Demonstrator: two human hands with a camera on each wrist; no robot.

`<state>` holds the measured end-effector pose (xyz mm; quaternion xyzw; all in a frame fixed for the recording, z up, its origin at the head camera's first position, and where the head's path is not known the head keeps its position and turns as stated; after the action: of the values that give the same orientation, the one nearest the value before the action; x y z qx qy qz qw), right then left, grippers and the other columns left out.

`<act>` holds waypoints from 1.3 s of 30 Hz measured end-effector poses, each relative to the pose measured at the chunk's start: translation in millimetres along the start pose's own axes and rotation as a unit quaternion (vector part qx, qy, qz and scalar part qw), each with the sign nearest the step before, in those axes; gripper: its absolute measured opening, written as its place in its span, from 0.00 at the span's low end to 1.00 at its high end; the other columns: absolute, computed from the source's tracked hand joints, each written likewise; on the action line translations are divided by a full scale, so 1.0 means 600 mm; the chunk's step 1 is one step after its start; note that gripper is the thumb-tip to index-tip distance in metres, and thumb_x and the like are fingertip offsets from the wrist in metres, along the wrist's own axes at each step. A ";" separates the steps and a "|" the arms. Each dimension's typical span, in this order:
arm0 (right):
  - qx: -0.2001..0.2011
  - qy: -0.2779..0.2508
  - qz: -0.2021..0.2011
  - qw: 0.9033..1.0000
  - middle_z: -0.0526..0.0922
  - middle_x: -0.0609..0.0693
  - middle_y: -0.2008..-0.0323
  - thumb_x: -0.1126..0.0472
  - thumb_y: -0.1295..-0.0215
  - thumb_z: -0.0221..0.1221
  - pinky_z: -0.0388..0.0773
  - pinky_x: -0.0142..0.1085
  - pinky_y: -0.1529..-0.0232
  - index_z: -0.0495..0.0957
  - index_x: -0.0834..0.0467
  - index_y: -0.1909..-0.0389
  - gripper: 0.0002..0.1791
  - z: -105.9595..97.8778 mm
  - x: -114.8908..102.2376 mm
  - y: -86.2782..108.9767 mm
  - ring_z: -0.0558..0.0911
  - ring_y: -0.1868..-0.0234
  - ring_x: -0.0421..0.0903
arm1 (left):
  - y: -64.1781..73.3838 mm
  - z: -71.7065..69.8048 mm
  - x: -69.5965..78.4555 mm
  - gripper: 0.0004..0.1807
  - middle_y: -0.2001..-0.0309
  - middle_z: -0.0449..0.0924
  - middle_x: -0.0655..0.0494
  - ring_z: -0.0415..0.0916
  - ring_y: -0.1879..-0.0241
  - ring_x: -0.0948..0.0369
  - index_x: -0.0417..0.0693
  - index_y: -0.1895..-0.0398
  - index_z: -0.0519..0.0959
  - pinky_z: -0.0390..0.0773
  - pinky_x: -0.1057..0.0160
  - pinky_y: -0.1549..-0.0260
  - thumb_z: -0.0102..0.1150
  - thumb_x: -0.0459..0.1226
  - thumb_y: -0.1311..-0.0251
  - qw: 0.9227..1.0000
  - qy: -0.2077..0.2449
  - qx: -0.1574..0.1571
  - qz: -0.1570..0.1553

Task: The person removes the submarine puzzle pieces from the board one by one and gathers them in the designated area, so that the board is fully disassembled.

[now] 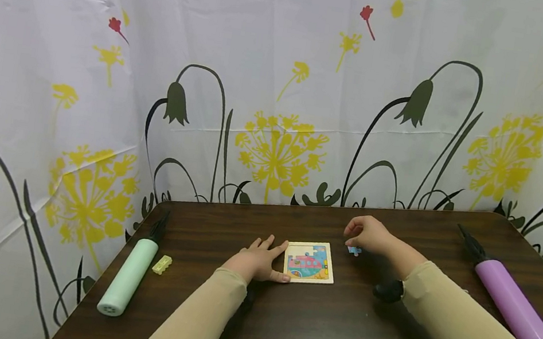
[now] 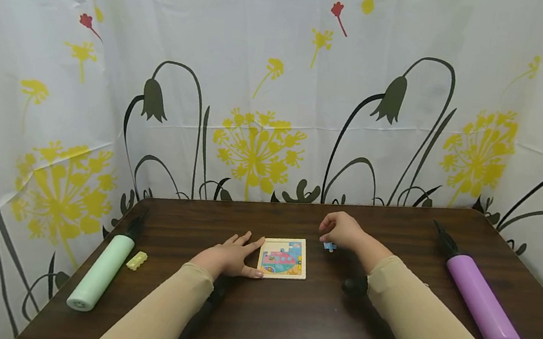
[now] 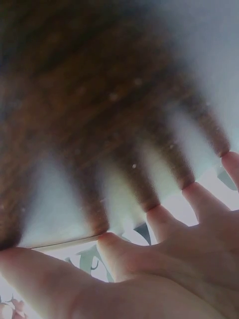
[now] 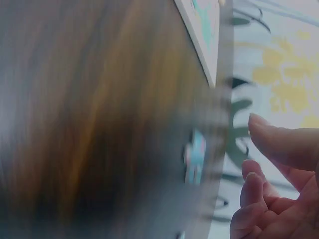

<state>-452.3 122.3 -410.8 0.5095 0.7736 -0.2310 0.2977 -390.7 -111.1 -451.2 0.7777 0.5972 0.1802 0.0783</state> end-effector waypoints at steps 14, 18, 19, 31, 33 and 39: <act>-0.040 -0.019 -0.004 0.999 0.77 0.49 0.68 0.70 0.47 0.71 0.71 0.40 0.62 0.85 0.58 0.66 0.09 0.104 -0.049 -0.015 0.73 0.63 0.47 | 0.000 0.000 -0.001 0.52 0.22 0.43 0.48 0.41 0.25 0.43 0.65 0.20 0.50 0.51 0.38 0.33 0.61 0.66 0.46 1.000 0.006 -0.002 -0.006; -0.039 -0.005 -0.001 0.999 0.77 0.49 0.68 0.69 0.49 0.73 0.72 0.40 0.63 0.85 0.56 0.67 0.09 0.118 -0.053 -0.019 0.74 0.64 0.46 | 0.001 0.000 -0.003 0.52 0.21 0.43 0.49 0.41 0.25 0.43 0.65 0.20 0.51 0.52 0.39 0.33 0.61 0.66 0.46 1.000 0.010 0.000 -0.007; -0.038 0.000 0.000 0.999 0.77 0.49 0.68 0.69 0.49 0.73 0.72 0.40 0.63 0.84 0.56 0.68 0.09 0.119 -0.054 -0.019 0.74 0.64 0.46 | 0.001 0.000 -0.003 0.52 0.21 0.43 0.49 0.41 0.25 0.43 0.65 0.20 0.51 0.52 0.39 0.33 0.61 0.66 0.46 1.000 0.011 0.000 -0.008; -0.032 0.000 0.005 0.999 0.75 0.49 0.71 0.68 0.50 0.73 0.71 0.39 0.66 0.81 0.56 0.71 0.10 0.124 -0.047 -0.027 0.73 0.68 0.46 | 0.004 -0.003 0.000 0.52 0.21 0.41 0.48 0.39 0.24 0.43 0.65 0.20 0.49 0.49 0.38 0.32 0.61 0.64 0.45 1.000 0.013 -0.005 -0.006; -0.031 -0.002 0.006 0.999 0.75 0.49 0.72 0.68 0.50 0.73 0.70 0.38 0.67 0.81 0.56 0.71 0.11 0.125 -0.046 -0.028 0.73 0.69 0.47 | 0.004 -0.004 0.000 0.52 0.21 0.41 0.48 0.39 0.24 0.43 0.65 0.20 0.49 0.49 0.38 0.32 0.61 0.64 0.45 1.000 0.013 -0.004 -0.006; -0.025 -0.005 0.008 1.000 0.74 0.50 0.72 0.69 0.50 0.73 0.70 0.38 0.68 0.80 0.57 0.71 0.10 0.125 -0.046 -0.028 0.72 0.69 0.47 | 0.002 -0.003 0.002 0.52 0.22 0.43 0.48 0.41 0.25 0.42 0.64 0.20 0.51 0.50 0.38 0.33 0.62 0.65 0.46 1.000 0.017 0.000 -0.004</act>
<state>-442.6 48.6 -444.2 0.5072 0.7734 -0.2117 0.3160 -389.9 -110.7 -448.7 0.7723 0.6013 0.1930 0.0688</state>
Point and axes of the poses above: each hand's wrist, its own y-axis away from the middle knuckle, its own z-axis out of the palm, x = y × z, the point moved 10 cm from there along -y, towards the middle knuckle
